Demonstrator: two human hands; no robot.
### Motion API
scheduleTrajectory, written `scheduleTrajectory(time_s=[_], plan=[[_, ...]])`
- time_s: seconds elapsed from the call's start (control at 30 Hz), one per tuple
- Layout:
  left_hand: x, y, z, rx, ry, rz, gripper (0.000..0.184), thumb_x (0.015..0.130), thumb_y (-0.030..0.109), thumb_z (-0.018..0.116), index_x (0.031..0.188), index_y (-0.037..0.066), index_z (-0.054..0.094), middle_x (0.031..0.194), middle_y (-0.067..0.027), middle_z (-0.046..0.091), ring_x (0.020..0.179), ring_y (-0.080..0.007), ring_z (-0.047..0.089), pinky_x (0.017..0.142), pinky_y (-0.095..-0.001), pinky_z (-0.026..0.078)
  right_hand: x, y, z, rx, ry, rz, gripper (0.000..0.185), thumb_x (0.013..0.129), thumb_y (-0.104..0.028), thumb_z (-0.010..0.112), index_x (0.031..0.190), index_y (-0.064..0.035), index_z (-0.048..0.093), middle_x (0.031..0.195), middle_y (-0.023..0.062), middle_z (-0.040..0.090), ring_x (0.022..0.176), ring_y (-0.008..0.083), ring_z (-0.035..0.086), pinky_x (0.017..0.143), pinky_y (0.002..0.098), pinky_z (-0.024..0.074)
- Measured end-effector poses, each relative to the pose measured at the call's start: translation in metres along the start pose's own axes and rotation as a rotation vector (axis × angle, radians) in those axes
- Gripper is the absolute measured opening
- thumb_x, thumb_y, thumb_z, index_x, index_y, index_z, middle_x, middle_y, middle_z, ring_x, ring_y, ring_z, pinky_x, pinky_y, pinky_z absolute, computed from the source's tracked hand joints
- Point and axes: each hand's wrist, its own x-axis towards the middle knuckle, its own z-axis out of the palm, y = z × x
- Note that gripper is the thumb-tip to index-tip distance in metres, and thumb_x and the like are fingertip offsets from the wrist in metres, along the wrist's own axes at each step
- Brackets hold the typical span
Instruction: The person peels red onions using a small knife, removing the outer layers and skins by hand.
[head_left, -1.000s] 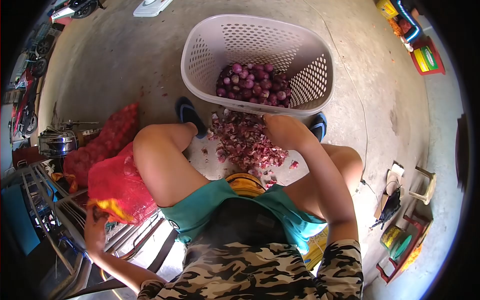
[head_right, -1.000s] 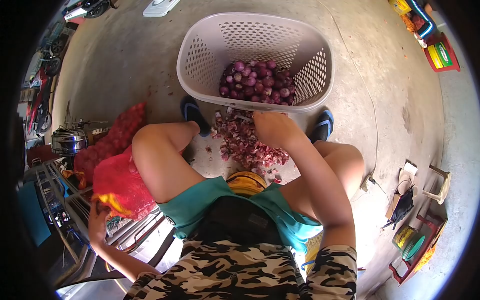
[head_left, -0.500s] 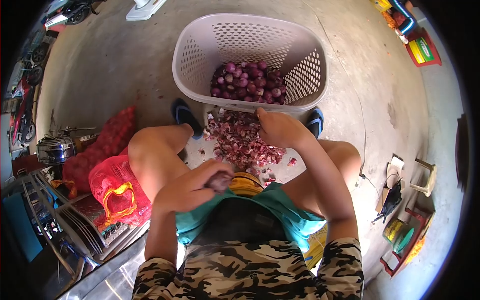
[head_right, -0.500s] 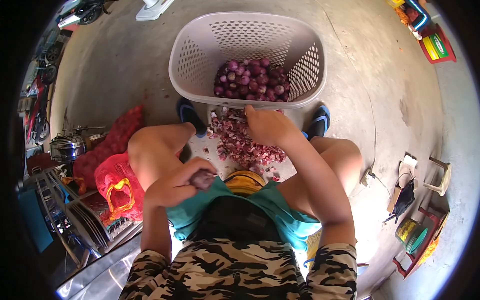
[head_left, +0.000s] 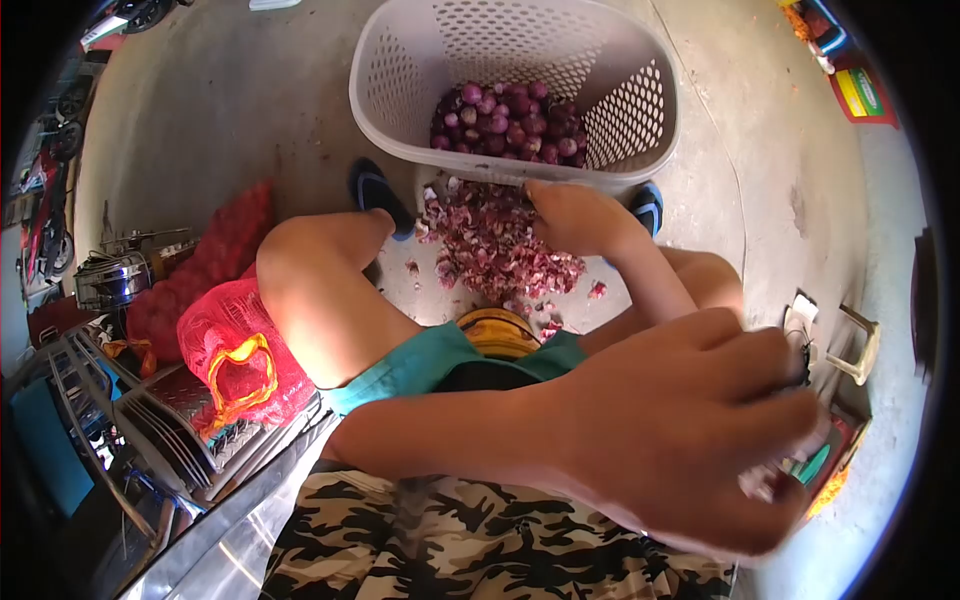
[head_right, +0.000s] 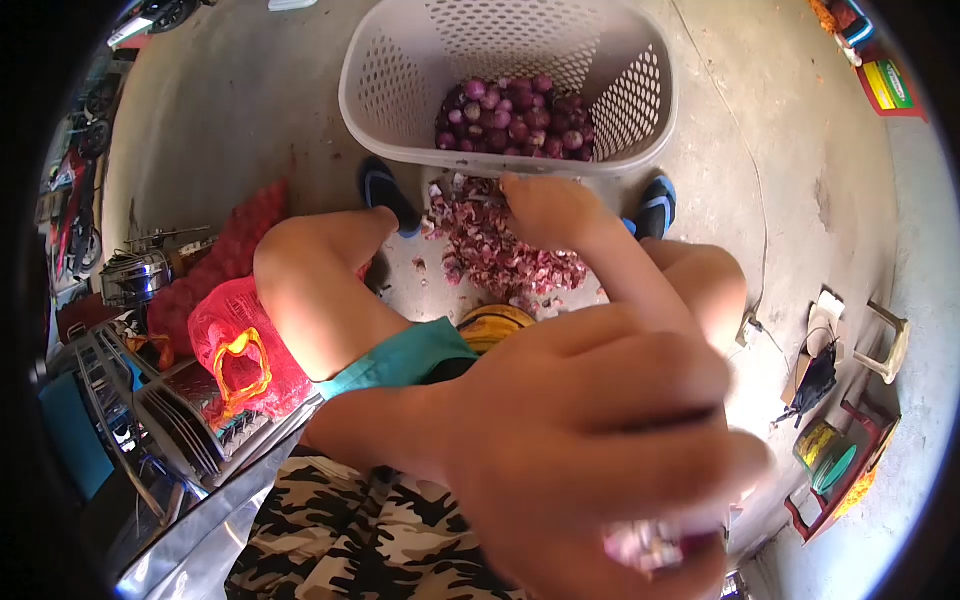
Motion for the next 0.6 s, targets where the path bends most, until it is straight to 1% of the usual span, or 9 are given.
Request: scheduleTrajectory(time_s=[0.13, 0.33, 0.6], plan=[[0.003, 0.001, 0.005, -0.015, 0.057, 0.036, 0.025, 0.064, 0.017, 0.070, 0.085, 0.015, 0.055, 0.086, -0.0037, 0.052, 0.073, -0.0196, 0.055, 0.056, -0.0300, 0.047, -0.002, -0.002, -0.003, -0.010, -0.016, 0.034, 0.033, 0.080, -0.013, 0.051, 0.108, 0.0052, 0.047, 0.086, 0.0258, 0.062, 0.084, 0.0413, 0.060, 0.076, 0.0492, 0.0460], [0.007, 0.006, 0.012, -0.040, 0.083, 0.053, 0.024, 0.065, 0.018, 0.069, 0.085, 0.013, 0.055, 0.084, -0.0045, 0.052, 0.072, -0.0201, 0.055, 0.056, -0.0304, 0.047, -0.003, -0.004, -0.003, 0.009, 0.002, 0.037, 0.031, 0.080, -0.012, 0.050, 0.106, 0.0053, 0.047, 0.087, 0.0259, 0.063, 0.085, 0.0414, 0.060, 0.075, 0.0496, 0.0459], [0.017, 0.017, 0.028, -0.083, 0.112, 0.051, 0.022, 0.067, 0.019, 0.067, 0.084, 0.011, 0.055, 0.082, -0.0057, 0.052, 0.071, -0.0206, 0.054, 0.057, -0.0311, 0.046, 0.001, -0.006, -0.003, -0.004, -0.028, 0.035, 0.032, 0.080, -0.012, 0.049, 0.107, 0.0049, 0.046, 0.088, 0.0259, 0.063, 0.085, 0.0413, 0.061, 0.076, 0.0497, 0.0461]])
